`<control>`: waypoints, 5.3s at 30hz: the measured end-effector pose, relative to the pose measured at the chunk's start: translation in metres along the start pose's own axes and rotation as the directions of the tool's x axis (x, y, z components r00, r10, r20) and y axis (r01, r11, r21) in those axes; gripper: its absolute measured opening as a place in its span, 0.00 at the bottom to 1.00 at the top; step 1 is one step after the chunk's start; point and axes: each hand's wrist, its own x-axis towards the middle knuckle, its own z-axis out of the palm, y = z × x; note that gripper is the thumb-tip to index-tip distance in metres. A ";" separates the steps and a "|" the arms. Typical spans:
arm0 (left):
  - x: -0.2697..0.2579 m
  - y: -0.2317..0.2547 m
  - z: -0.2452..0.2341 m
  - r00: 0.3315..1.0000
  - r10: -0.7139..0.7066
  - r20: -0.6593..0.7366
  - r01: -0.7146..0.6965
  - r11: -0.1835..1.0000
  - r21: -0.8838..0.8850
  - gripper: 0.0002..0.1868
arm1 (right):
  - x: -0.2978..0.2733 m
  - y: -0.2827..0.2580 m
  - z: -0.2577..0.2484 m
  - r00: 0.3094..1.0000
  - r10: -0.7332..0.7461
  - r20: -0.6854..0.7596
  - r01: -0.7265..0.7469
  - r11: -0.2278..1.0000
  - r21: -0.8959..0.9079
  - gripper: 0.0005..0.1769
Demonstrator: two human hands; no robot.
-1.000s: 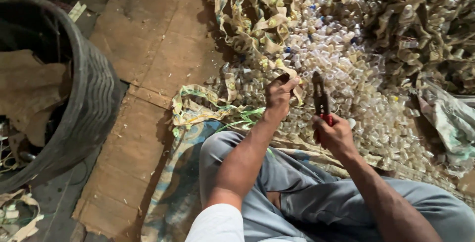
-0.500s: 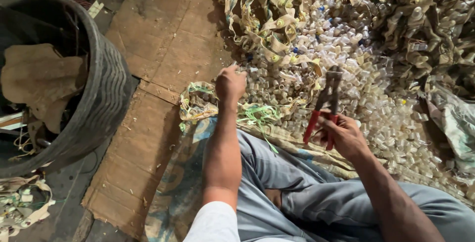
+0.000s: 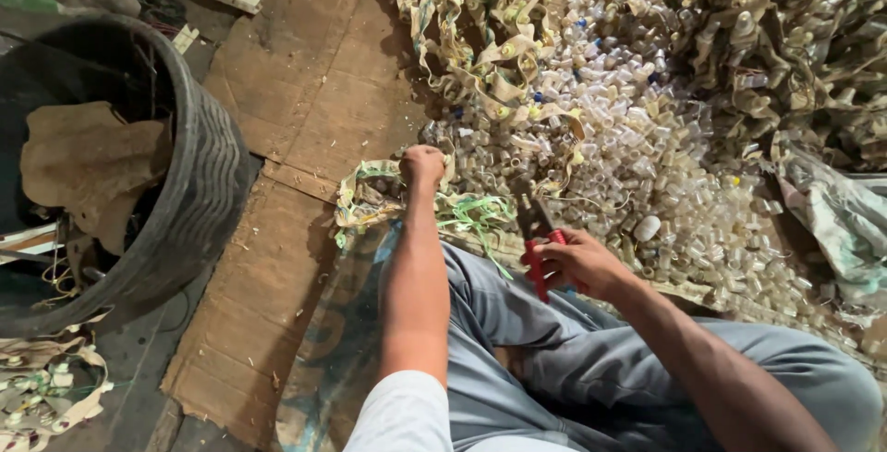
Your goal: The person sits on a mat and uses red-handled pliers to cut plastic caps off of a tangled web of plastic strips. The person repeatedly pulls the web taut and snips the caps, which fall onto a pile on the floor.
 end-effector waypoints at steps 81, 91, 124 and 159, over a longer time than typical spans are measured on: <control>-0.003 0.034 0.002 0.932 -0.301 0.202 0.324 0.941 -0.097 0.20 | 0.081 -0.073 0.110 0.858 -0.513 0.018 -0.350 -0.612 -0.709 0.35; -0.007 0.030 0.011 0.987 -0.075 0.140 0.093 0.989 -0.119 0.18 | 0.083 -0.079 0.115 0.863 -0.492 0.118 -0.372 -0.776 -0.510 0.35; -0.003 0.014 0.025 0.928 -0.066 0.366 0.232 0.873 -0.429 0.09 | 0.083 -0.085 0.105 0.813 -0.578 0.067 -0.461 -0.710 -0.532 0.25; -0.127 0.089 0.004 0.521 0.285 0.805 0.686 0.421 -0.593 0.11 | 0.046 -0.039 0.005 0.335 -0.936 0.109 0.659 0.151 -0.736 0.14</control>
